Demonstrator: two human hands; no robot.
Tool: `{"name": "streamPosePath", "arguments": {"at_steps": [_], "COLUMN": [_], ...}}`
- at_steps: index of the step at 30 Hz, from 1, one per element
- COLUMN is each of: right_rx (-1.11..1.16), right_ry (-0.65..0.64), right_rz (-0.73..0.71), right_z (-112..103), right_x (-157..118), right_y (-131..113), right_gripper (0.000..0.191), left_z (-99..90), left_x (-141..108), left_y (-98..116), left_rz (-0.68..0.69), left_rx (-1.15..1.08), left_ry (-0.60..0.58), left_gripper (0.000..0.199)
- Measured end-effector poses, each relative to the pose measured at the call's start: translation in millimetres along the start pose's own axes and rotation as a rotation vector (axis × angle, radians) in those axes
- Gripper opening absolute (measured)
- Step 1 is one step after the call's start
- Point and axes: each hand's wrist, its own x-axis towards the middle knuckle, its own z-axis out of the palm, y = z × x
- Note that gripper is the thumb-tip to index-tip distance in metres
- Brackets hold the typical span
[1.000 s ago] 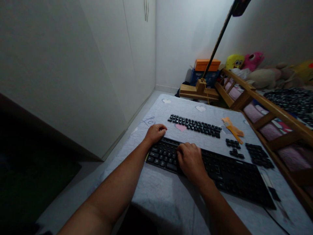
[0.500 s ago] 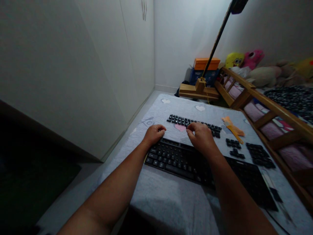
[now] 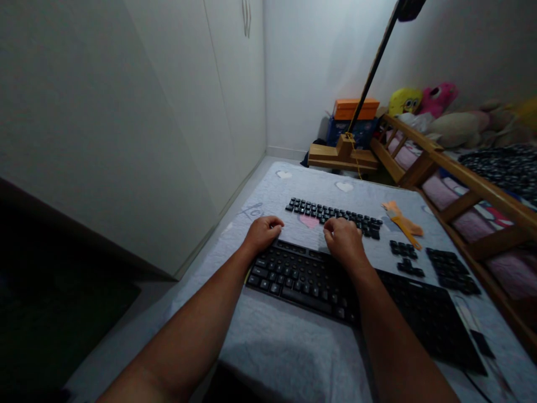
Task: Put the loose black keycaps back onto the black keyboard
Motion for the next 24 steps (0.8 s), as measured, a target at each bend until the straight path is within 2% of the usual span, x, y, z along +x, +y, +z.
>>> {"name": "streamPosePath", "arguments": {"at_steps": [6, 15, 20, 24], "right_rx": [-0.025, -0.071, -0.114, -0.137], "right_ry": [-0.005, -0.036, -0.092, -0.104], "right_rz": [0.023, 0.166, 0.163, 0.112], "right_z": [-0.7, -18.8, -20.3, -17.0], "right_x": [0.9, 7.2, 9.4, 11.1], "right_y": [3.7, 37.0, 49.3, 47.3], "right_gripper": [0.022, 0.030, 0.031, 0.033], "left_z": [-0.1, 0.0, 0.5, 0.4], "left_x": [-0.2, 1.1, 1.1, 0.7], "left_y": [-0.2, -1.1, -2.1, -1.0], "left_rz": [0.004, 0.011, 0.018, 0.014], "left_rx": [0.000, 0.008, 0.003, 0.005], "left_ry": [0.002, -0.004, -0.001, -0.001], "left_gripper": [0.023, 0.026, 0.026, 0.026]}}
